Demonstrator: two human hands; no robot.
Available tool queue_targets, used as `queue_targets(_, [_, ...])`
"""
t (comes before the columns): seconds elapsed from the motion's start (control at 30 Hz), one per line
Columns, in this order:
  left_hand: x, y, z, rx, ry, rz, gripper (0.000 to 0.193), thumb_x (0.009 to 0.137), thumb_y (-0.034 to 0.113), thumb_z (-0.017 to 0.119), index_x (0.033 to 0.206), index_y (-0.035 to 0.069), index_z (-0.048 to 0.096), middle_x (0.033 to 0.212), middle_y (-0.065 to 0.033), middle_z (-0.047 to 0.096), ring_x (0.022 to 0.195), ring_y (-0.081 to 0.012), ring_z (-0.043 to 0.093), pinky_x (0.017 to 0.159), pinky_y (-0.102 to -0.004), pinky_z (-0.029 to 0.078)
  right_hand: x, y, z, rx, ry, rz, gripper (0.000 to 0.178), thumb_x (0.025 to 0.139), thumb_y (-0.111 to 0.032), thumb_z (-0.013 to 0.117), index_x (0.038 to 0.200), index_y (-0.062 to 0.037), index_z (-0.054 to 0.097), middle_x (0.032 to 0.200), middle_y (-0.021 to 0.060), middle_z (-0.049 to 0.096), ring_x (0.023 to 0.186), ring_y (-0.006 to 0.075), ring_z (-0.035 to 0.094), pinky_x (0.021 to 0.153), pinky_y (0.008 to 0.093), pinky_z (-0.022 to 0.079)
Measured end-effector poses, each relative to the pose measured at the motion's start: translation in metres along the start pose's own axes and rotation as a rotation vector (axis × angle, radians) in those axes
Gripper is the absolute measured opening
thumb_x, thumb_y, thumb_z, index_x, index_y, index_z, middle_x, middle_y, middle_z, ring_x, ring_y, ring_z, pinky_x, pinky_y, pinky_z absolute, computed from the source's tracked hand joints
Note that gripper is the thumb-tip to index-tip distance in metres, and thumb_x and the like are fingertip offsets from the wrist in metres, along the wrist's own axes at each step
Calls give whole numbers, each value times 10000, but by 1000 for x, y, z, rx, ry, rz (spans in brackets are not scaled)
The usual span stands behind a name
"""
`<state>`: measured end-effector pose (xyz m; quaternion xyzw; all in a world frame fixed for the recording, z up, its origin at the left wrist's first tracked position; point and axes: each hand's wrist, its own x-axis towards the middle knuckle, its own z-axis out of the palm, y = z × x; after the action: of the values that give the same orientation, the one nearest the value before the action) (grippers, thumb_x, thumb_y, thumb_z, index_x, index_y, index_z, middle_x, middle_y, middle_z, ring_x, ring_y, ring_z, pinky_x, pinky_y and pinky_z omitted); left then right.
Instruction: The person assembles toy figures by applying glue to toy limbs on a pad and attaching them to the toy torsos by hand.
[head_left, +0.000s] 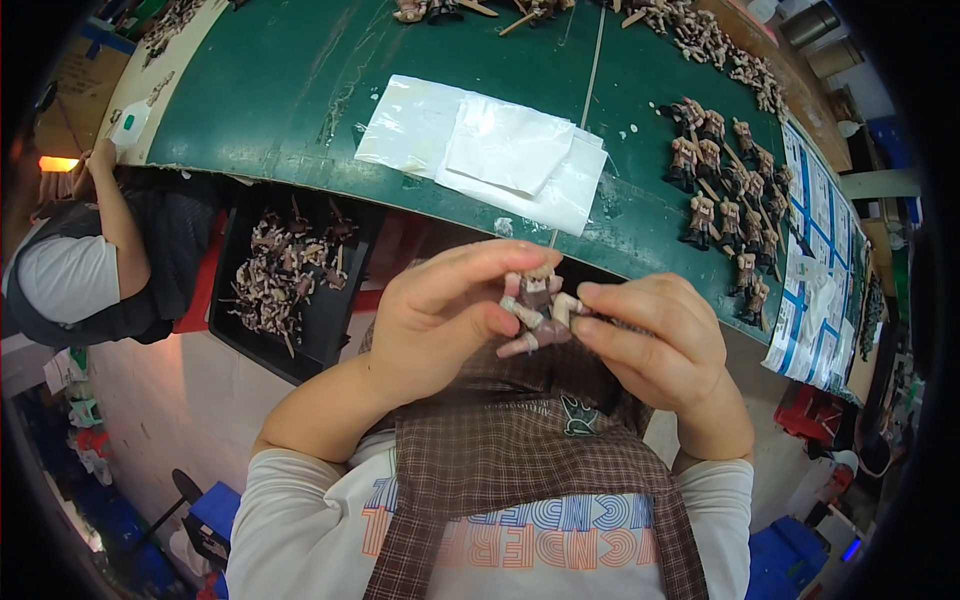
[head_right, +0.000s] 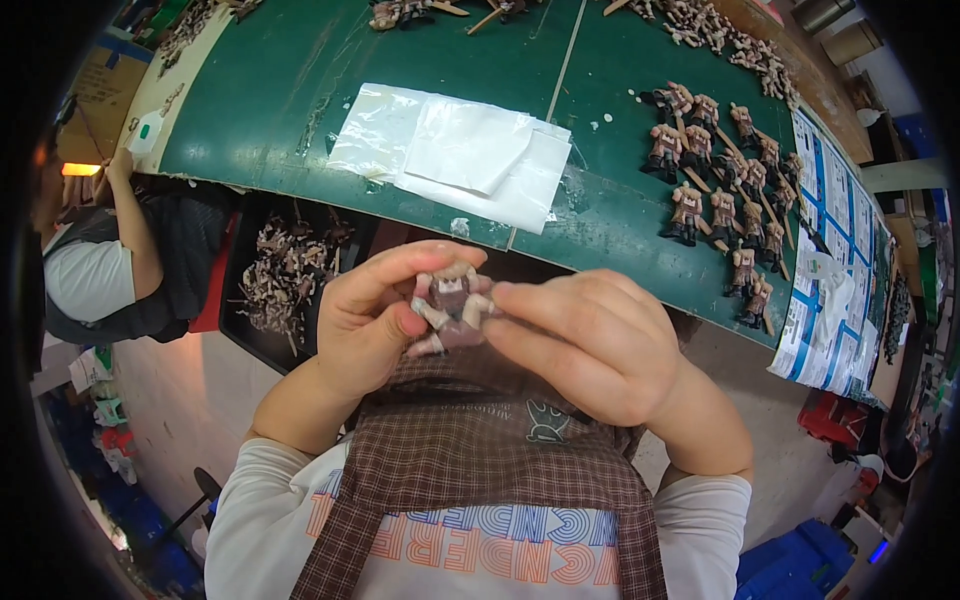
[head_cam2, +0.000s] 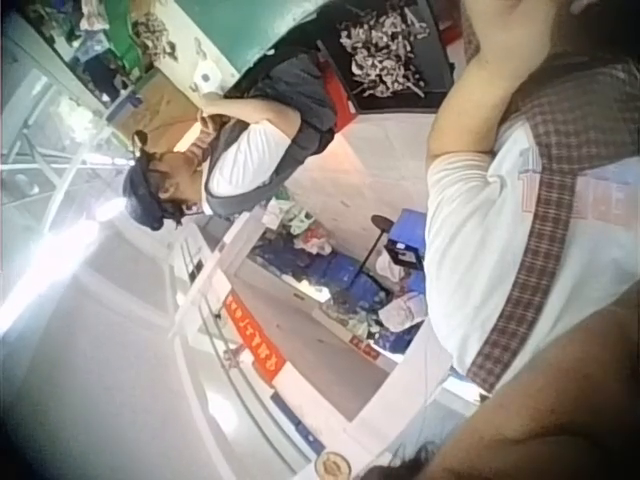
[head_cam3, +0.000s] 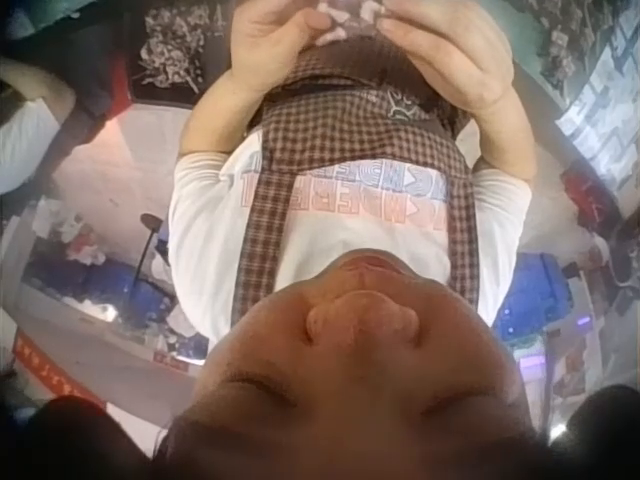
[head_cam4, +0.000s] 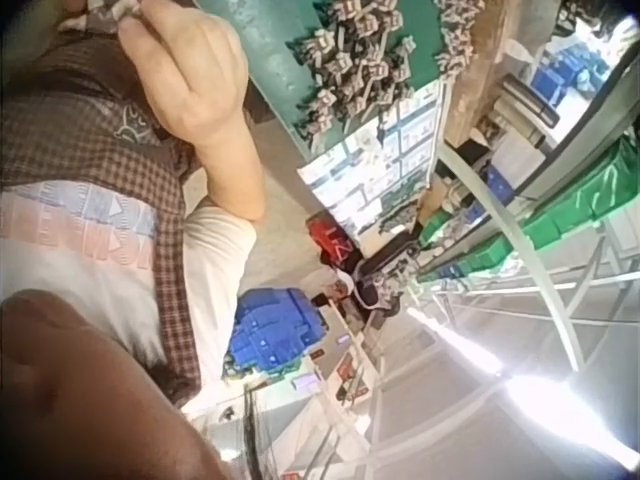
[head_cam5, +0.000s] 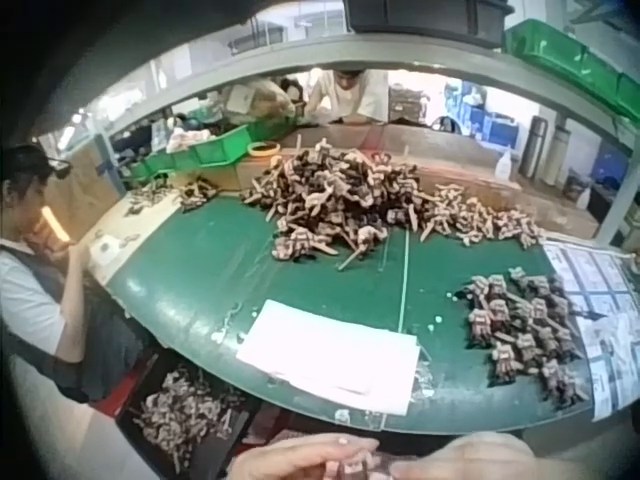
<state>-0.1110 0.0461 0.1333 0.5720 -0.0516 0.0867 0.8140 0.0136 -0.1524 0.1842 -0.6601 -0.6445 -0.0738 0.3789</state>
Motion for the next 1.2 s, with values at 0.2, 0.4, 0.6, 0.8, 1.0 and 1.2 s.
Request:
queue_targets(0.2, [4, 2, 10, -227, 173, -184, 546, 908, 281, 646, 1337, -18, 489, 1297, -205, 571, 1138, -262, 606, 959, -368, 505, 8, -2, 12, 53, 59, 113, 316, 666, 9, 760, 975, -18, 701, 992, 111, 676, 770, 228, 669, 613, 298, 511])
queue_targets(0.4, [0, 5, 11, -443, 265, -368, 455, 953, 228, 593, 1346, 19, 502, 1254, -129, 604, 1118, -185, 598, 939, -334, 499, 16, -6, 19, -59, -67, 222, 440, 614, -105, 777, 1044, -64, 693, 956, 41, 660, 842, 181, 627, 729, 323, 475])
queue_targets(0.6, [-3, 0, 13, -583, 228, -466, 393, 984, 183, 544, 1348, 39, 510, 1200, -62, 625, 1085, -135, 590, 929, -333, 488, 11, -3, 33, -346, 134, 77, 410, 563, -142, 753, 970, -109, 712, 911, -27, 635, 858, 141, 602, 809, 299, 414])
queue_targets(0.8, [-2, -4, 15, -614, 222, -478, 394, 981, 167, 541, 1352, 40, 505, 1202, -58, 622, 1084, -131, 587, 941, -339, 481, 7, 2, 37, -322, 199, 41, 369, 552, -140, 741, 916, -90, 709, 881, -38, 625, 860, 138, 598, 787, 295, 416])
queue_targets(1.0, [-7, -2, 8, -498, 297, -463, 449, 962, 199, 578, 1344, -16, 476, 1264, -105, 581, 1170, -193, 556, 988, -374, 459, 15, 15, 15, -79, -100, 51, 490, 656, -197, 752, 1125, -117, 636, 1026, 32, 610, 989, 219, 583, 901, 385, 448])
queue_targets(1.2, [-54, 41, -99, 10, 282, -325, 502, 876, 221, 692, 1267, -41, 516, 1270, -249, 568, 1113, -320, 617, 977, -467, 489, 19, 133, -56, -388, -64, 493, 440, 787, -212, 716, 1186, -51, 620, 1172, 142, 626, 1111, 341, 569, 965, 418, 449])
